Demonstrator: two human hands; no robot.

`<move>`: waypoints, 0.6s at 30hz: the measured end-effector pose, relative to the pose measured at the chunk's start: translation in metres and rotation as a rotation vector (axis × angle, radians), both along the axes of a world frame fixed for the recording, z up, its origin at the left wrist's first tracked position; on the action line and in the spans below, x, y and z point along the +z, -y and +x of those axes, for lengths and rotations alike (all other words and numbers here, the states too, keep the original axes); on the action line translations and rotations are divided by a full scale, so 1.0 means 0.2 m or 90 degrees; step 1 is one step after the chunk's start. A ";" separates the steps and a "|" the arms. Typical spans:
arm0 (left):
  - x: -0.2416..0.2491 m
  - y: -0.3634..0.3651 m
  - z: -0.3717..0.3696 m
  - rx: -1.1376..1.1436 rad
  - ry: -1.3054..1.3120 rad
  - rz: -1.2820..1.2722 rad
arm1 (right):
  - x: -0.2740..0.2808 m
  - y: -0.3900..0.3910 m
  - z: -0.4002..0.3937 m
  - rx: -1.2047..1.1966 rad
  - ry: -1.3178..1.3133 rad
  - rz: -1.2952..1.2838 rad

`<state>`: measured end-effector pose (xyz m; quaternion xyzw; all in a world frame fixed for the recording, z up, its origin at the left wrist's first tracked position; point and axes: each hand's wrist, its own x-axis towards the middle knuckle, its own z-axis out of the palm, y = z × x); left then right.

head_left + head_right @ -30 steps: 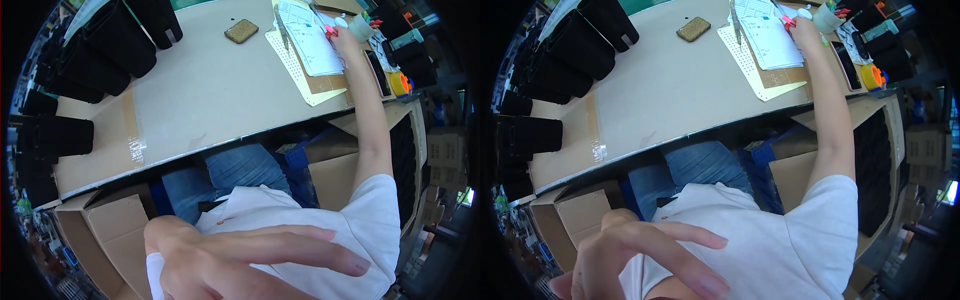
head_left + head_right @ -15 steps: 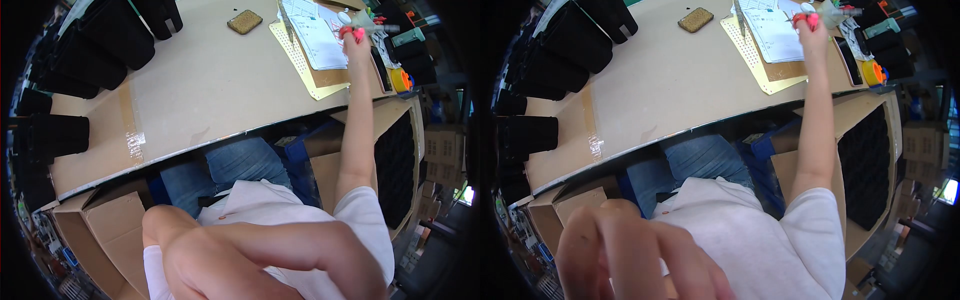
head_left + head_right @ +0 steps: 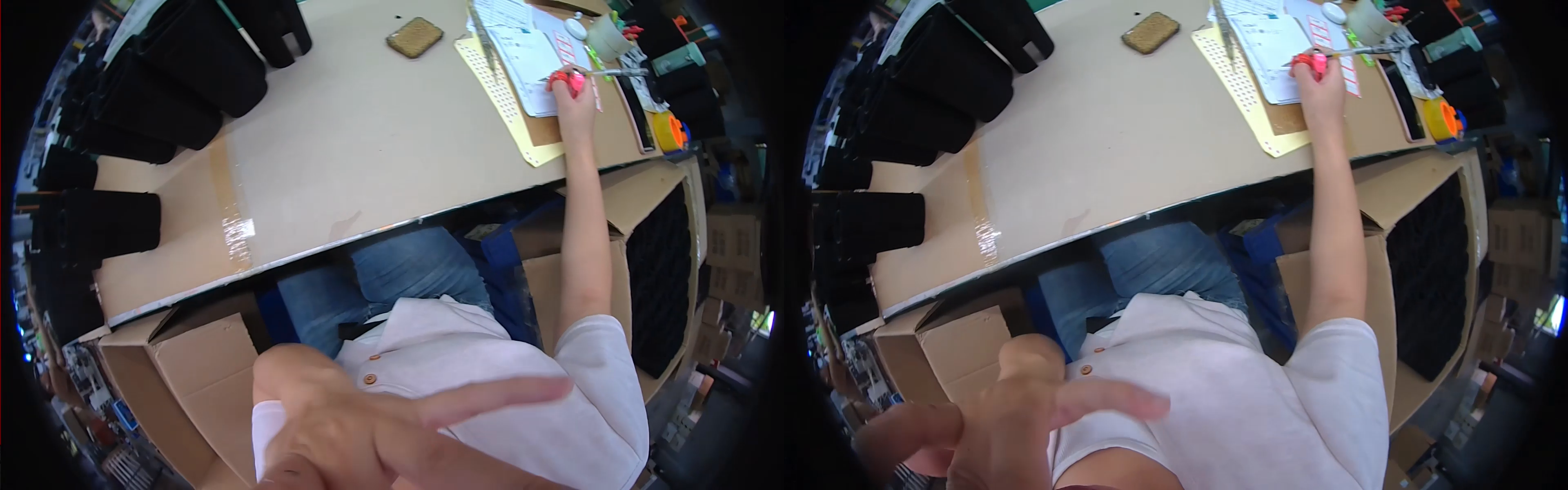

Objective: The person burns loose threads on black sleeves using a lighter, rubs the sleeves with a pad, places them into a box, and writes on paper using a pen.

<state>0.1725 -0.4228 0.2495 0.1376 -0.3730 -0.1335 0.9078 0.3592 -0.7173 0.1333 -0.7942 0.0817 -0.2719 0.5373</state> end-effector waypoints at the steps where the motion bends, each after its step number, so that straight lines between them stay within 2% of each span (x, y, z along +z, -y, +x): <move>1: 0.00 0.05 0.02 0.010 0.000 0.010 | 0.00 0.00 0.00 0.001 0.005 -0.014; 8: 0.07 -0.14 -0.29 0.070 -0.016 0.035 | -0.01 0.03 0.02 0.022 -0.002 -0.032; 10: 0.05 -0.16 -0.12 0.076 -0.021 0.027 | -0.01 0.01 0.02 0.018 -0.006 -0.059; 11: 0.05 -0.30 -0.13 0.075 -0.019 0.018 | 0.00 0.01 0.02 0.012 -0.005 -0.076; 13: 0.03 0.06 0.02 0.066 -0.022 -0.003 | -0.03 0.06 0.02 0.024 0.009 -0.056; 14: 0.02 0.00 0.06 0.059 -0.025 -0.016 | -0.07 0.09 0.04 0.044 0.022 -0.018; 18: 0.02 -0.15 -0.18 0.036 -0.046 -0.066 | -0.01 0.03 0.01 0.037 -0.005 -0.020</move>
